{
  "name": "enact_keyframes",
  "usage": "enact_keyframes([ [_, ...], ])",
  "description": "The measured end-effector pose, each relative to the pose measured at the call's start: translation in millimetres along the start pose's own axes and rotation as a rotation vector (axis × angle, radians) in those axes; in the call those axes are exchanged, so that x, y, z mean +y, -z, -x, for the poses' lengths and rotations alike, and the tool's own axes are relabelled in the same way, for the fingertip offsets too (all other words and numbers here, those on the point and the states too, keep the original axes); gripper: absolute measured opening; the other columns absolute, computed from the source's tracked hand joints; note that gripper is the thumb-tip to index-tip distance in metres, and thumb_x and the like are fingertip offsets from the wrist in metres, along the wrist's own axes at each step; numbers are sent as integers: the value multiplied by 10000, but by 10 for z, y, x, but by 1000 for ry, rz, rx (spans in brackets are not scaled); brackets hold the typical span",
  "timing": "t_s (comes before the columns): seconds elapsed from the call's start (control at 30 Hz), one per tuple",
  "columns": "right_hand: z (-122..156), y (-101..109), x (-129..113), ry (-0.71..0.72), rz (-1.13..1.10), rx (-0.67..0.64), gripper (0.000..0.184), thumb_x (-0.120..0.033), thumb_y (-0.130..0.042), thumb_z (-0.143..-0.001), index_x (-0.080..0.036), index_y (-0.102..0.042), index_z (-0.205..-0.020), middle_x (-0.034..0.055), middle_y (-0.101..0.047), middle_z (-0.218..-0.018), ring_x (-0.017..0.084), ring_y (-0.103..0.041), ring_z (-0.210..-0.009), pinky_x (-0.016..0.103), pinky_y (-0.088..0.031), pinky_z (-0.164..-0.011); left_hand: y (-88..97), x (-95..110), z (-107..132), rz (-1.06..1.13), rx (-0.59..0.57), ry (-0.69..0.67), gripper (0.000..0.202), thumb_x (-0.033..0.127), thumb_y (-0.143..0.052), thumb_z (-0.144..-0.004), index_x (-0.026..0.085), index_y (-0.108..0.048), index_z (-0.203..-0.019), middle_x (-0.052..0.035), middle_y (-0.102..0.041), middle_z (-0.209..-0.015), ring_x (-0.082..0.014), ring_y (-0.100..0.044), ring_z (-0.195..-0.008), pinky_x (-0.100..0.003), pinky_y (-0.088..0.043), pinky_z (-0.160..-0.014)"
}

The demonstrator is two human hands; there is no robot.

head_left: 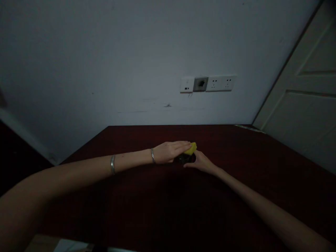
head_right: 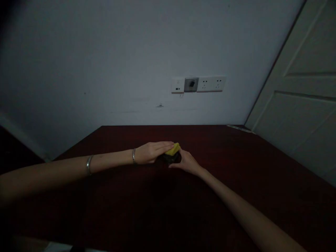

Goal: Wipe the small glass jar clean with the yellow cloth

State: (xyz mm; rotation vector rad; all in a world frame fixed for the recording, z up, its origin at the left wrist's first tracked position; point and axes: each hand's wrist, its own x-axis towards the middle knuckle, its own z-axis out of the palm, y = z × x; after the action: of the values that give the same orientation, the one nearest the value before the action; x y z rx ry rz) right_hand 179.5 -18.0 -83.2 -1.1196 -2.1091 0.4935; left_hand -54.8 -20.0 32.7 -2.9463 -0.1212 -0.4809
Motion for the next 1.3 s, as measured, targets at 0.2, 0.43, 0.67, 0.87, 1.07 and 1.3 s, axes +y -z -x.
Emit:
enact_keyframes([
  [0.2,46,25,-101,3,21,10,1092,-544,-811,-548,-202,-300,-1450,178,-494,-1394,339,-484,-1267,520,-372,-1050,105,-252,-118,130,358,201,475,149,-420,-904,162,-382,-1378,-159,-543,-1351,-225,-526,-1249,-453,-482,-1018],
  [0.43,45,44,-80,-29,-19,0,1155,-537,-825,-523,-191,-263,-1471,190,-547,-1333,335,-522,-1229,523,-375,-1041,181,-329,-208,346,646,406,392,175,-410,-899,161,-540,-1269,-123,-603,-1292,-230,-556,-1210,-454,-430,-1051],
  [0.67,-14,-87,-164,-99,-200,-39,1130,-483,-817,-575,-239,-193,-1485,171,-495,-1390,298,-500,-1263,515,-339,-1074,171,-343,-171,647,1171,685,300,171,-519,-838,160,-649,-1108,-90,-668,-1170,-230,-586,-1138,-407,-399,-1053],
  [0.87,-94,-94,-134,-152,-412,-112,1138,-546,-805,-553,-212,-231,-1477,214,-405,-1455,311,-435,-1317,506,-369,-1054,88,-346,-52,818,1378,741,265,165,-553,-800,157,-652,-1046,-90,-675,-1089,-226,-615,-1048,-403,-449,-981],
  [1.07,-147,-3,-138,-256,-570,65,844,-637,-612,-733,-234,-339,-1423,203,-518,-1369,309,-638,-1085,502,-495,-921,-30,-287,45,973,1383,744,276,169,-565,-762,165,-646,-1026,-88,-679,-1081,-221,-632,-1015,-404,-476,-948],
  [1.3,-312,201,-456,-242,-619,340,475,-542,-595,-794,-188,-599,-1111,120,-689,-1103,242,-684,-953,421,-520,-895,-23,-159,-50,1267,1268,716,276,152,-553,-722,141,-652,-979,-93,-701,-1043,-246,-631,-1047,-410,-484,-927],
])
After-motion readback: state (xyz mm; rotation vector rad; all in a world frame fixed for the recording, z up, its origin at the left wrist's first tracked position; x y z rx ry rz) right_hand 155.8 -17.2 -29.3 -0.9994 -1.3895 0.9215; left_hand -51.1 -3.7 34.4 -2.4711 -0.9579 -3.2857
